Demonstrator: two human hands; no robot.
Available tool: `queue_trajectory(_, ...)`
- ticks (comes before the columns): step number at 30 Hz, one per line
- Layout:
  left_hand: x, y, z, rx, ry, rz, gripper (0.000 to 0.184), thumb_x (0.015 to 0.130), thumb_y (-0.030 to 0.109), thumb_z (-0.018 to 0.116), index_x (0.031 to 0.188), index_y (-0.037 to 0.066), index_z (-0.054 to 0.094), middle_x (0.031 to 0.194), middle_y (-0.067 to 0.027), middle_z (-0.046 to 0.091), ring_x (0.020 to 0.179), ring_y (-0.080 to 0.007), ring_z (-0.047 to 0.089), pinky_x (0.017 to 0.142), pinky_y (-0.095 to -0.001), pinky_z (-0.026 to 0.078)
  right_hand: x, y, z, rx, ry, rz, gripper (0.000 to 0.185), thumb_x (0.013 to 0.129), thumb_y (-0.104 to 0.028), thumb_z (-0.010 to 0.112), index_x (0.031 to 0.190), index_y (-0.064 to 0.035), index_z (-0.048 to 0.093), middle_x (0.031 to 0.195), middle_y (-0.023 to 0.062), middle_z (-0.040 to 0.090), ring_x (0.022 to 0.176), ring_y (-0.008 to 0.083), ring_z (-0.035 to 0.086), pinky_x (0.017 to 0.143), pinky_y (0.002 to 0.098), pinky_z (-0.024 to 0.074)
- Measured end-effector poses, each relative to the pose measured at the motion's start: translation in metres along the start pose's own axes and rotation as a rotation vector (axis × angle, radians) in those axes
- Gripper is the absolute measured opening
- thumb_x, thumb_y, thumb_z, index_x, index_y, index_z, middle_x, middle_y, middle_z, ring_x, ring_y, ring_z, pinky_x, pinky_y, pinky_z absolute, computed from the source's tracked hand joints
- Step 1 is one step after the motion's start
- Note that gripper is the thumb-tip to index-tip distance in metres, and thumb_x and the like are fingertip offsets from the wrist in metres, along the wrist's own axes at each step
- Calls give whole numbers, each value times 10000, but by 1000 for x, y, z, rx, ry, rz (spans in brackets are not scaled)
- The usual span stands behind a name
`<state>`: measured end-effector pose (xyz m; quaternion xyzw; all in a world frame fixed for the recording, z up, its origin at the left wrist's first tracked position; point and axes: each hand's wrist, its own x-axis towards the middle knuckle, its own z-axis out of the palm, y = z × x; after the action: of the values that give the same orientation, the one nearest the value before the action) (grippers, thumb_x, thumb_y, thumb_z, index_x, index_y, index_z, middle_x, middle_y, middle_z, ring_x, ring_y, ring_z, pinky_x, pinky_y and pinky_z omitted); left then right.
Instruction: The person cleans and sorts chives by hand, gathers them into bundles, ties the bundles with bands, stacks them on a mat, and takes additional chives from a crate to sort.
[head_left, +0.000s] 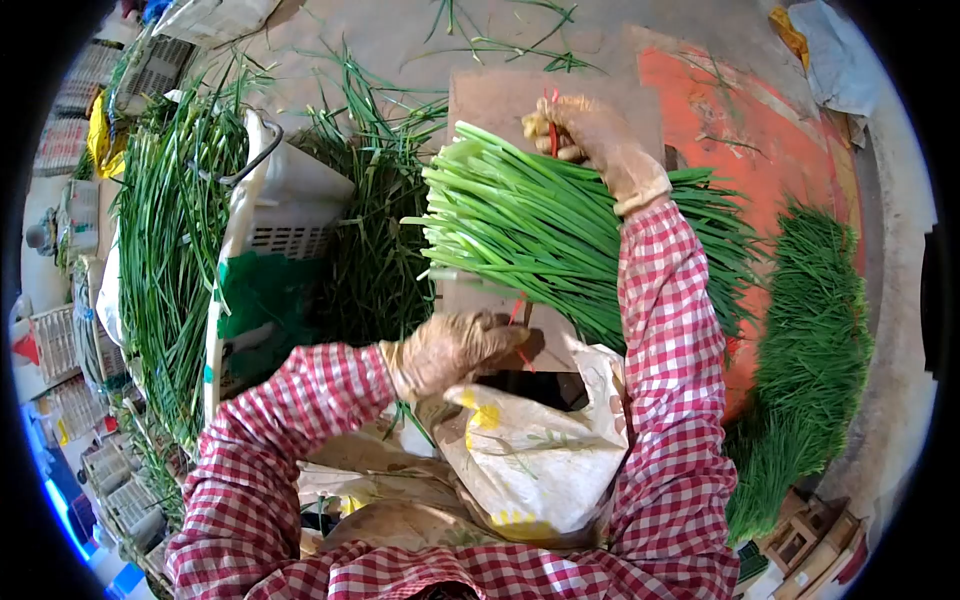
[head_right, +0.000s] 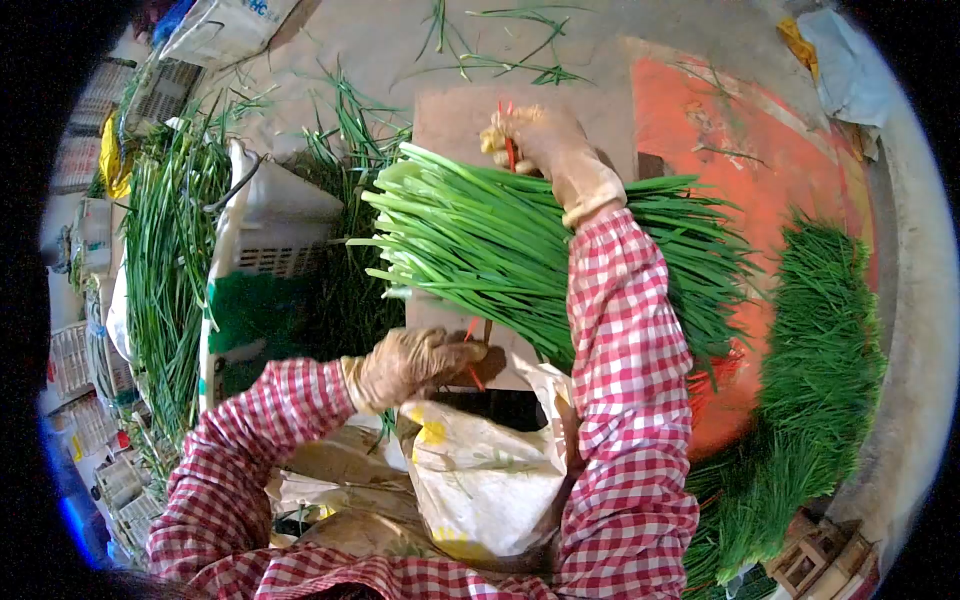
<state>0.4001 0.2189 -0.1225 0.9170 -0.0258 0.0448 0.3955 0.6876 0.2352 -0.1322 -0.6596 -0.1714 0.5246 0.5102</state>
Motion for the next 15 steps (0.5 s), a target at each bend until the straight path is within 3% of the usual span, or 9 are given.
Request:
queue_trajectory(3,-14,19,21,-317,216,-43,419,812,80,649,1219,91,554,811,-61,608,590,-175,543,526,-273,460,-10,14,-12,-267,-53,-122,292,954,-251,510,911,-5,661,777,39,661,611,85,568,539,239,445)
queue_trajectory(4,-16,30,32,-744,279,-200,308,865,75,626,1168,43,584,875,-47,643,627,-102,536,547,-233,452,-11,27,-17,-532,60,-188,321,947,-289,511,914,-6,660,772,62,680,652,160,623,640,290,486)
queue_trajectory(5,-8,38,34,-603,379,-130,239,932,123,557,1136,7,598,922,-41,659,667,-65,552,559,-201,453,-22,27,-12,-542,63,-191,321,947,-289,511,914,-6,660,772,62,680,652,160,623,640,290,486)
queue_trajectory(7,2,59,26,-817,300,-385,249,956,167,519,1123,1,598,885,-27,660,682,-58,573,571,-176,458,-56,28,11,-823,338,-410,297,897,-346,542,888,-74,662,753,126,667,719,280,650,674,407,495)
queue_trajectory(8,11,66,22,-817,311,-370,249,956,167,519,1123,1,598,885,-27,660,682,-58,573,571,-176,458,-69,24,22,-835,341,-422,297,897,-346,542,888,-74,662,753,126,667,719,280,650,674,407,495)
queue_trajectory(10,31,75,13,-1315,391,-544,195,952,108,514,1093,5,600,837,-21,623,653,-72,552,609,-192,472,-90,16,42,-969,403,-338,280,890,-341,544,834,-88,651,752,126,654,742,323,636,666,431,491)
queue_trajectory(11,39,79,9,-1337,443,-570,208,966,127,492,1094,-3,592,821,-16,620,632,-53,534,600,-185,469,-87,27,43,-989,417,-511,290,897,-347,546,873,-78,652,754,162,652,728,351,631,615,439,495)
queue_trajectory(13,46,77,12,-1465,575,-539,205,961,181,513,1040,14,602,813,-47,676,602,-53,581,514,-171,443,-89,35,50,-1145,477,-747,270,900,-282,511,755,-83,622,709,121,631,676,326,612,603,435,475)
queue_trajectory(15,49,71,1,-1388,570,-613,194,961,185,508,1006,20,600,791,-52,677,578,-64,587,497,-176,438,-90,38,55,-1244,469,-742,264,899,-270,509,752,-83,624,720,123,632,682,324,612,599,434,472)
